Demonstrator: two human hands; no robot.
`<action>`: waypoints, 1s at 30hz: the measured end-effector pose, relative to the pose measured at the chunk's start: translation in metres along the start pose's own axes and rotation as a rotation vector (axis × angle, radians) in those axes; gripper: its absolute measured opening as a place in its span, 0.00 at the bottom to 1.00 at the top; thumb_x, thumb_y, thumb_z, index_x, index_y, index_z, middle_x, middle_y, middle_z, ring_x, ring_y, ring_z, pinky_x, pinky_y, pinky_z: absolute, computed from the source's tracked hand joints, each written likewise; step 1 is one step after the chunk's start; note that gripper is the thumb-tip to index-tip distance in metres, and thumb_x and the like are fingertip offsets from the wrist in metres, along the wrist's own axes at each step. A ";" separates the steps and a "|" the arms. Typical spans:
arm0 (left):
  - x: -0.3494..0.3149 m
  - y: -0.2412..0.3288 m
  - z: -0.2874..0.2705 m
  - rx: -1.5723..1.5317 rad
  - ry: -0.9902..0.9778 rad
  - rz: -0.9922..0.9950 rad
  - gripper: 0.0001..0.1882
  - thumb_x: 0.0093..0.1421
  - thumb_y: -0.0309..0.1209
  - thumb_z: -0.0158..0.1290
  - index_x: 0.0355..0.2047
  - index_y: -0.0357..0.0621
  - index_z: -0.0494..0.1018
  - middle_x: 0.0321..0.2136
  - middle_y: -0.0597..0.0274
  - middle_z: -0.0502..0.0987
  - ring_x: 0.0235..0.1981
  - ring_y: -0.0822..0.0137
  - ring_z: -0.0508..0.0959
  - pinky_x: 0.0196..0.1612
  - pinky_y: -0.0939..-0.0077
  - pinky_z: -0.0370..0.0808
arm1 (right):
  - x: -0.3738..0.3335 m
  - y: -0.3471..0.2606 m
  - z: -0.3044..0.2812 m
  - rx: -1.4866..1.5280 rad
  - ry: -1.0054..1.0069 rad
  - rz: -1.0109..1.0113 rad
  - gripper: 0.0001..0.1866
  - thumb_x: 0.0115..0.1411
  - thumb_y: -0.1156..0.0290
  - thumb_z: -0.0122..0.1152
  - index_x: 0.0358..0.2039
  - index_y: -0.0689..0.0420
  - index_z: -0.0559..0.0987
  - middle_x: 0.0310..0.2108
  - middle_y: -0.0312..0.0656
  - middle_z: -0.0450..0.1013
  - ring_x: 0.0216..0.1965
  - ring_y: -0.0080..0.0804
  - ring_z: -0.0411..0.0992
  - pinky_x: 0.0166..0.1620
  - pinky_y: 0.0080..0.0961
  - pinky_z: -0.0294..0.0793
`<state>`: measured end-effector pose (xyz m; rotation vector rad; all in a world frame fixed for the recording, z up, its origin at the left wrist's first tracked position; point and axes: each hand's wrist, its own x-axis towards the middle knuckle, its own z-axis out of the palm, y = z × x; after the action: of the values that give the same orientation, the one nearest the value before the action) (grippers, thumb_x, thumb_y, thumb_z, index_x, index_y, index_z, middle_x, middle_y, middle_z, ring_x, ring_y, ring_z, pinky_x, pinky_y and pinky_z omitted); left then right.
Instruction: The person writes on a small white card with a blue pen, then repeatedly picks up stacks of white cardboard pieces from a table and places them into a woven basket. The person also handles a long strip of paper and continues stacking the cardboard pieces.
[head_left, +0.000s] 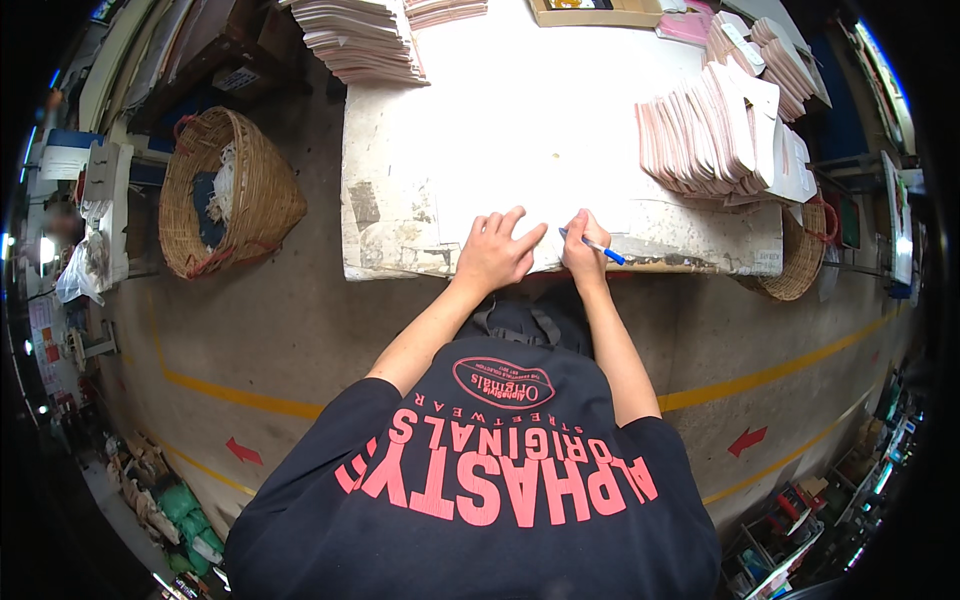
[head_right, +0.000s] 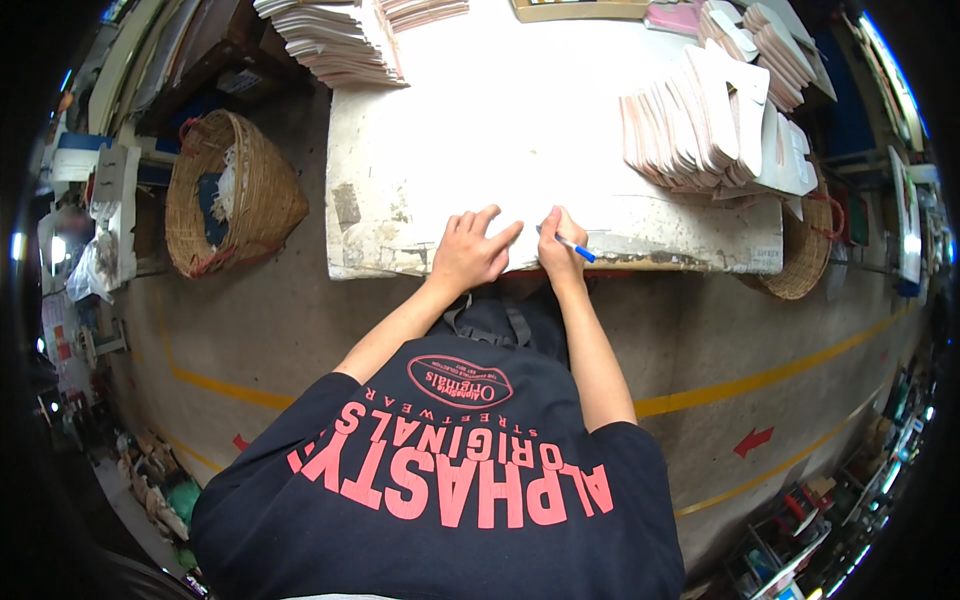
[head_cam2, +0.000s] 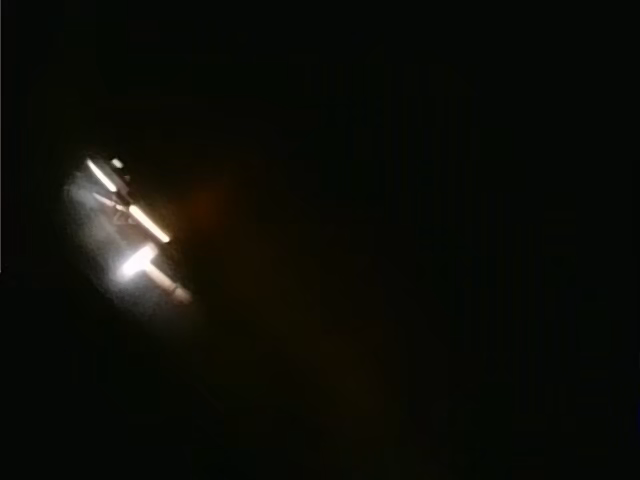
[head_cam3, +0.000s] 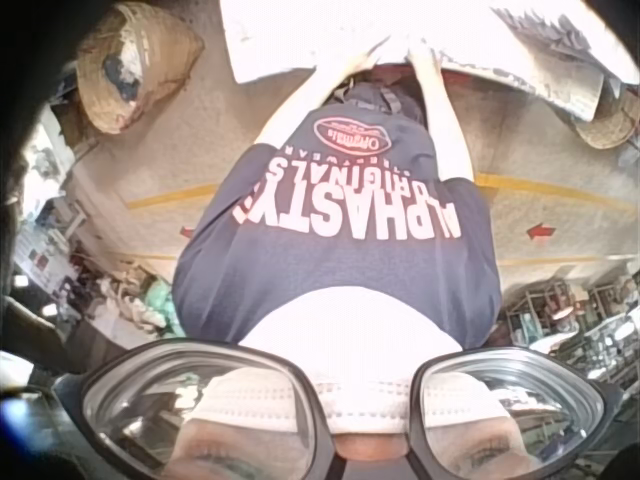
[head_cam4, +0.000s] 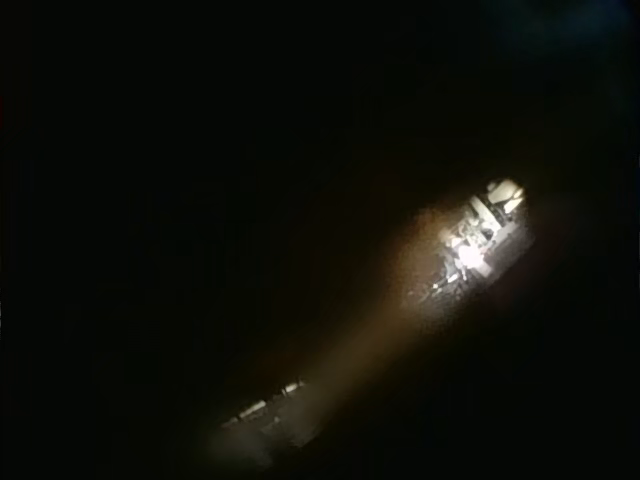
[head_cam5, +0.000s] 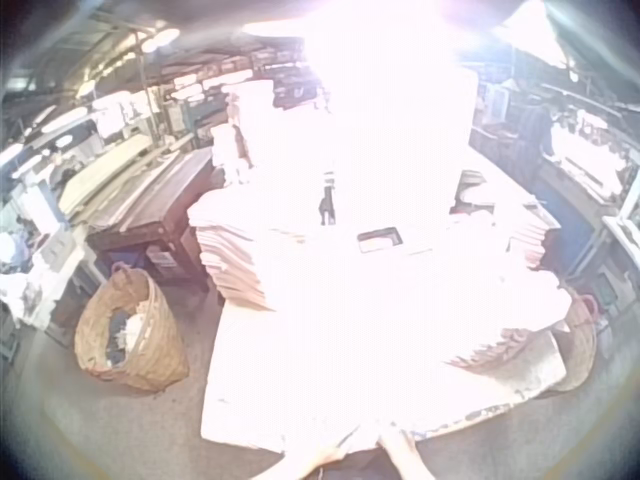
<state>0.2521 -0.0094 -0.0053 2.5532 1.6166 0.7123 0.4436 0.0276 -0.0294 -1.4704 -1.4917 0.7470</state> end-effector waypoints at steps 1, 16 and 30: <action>0.000 0.000 0.000 0.001 0.005 0.001 0.29 0.53 0.35 0.61 0.58 0.66 0.79 0.54 0.55 0.75 0.46 0.57 0.76 0.49 0.59 0.71 | 0.000 0.001 0.000 -0.003 -0.013 -0.007 0.23 0.79 0.65 0.46 0.25 0.62 0.74 0.16 0.44 0.70 0.19 0.32 0.69 0.27 0.35 0.70; 0.000 0.000 0.000 0.004 -0.002 0.004 0.29 0.53 0.35 0.61 0.58 0.66 0.80 0.54 0.56 0.75 0.45 0.58 0.76 0.49 0.59 0.70 | 0.001 0.002 -0.003 -0.035 -0.012 -0.054 0.20 0.77 0.68 0.48 0.26 0.62 0.75 0.18 0.50 0.72 0.21 0.45 0.74 0.28 0.40 0.72; 0.001 0.001 0.000 0.005 -0.004 -0.004 0.28 0.53 0.34 0.60 0.58 0.66 0.80 0.54 0.56 0.75 0.45 0.58 0.76 0.48 0.59 0.70 | 0.000 -0.001 -0.003 -0.061 0.016 -0.004 0.20 0.77 0.67 0.47 0.27 0.62 0.74 0.20 0.53 0.73 0.23 0.53 0.75 0.30 0.43 0.74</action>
<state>0.2531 -0.0093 -0.0043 2.5526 1.6234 0.7035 0.4454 0.0267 -0.0270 -1.5150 -1.5167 0.6910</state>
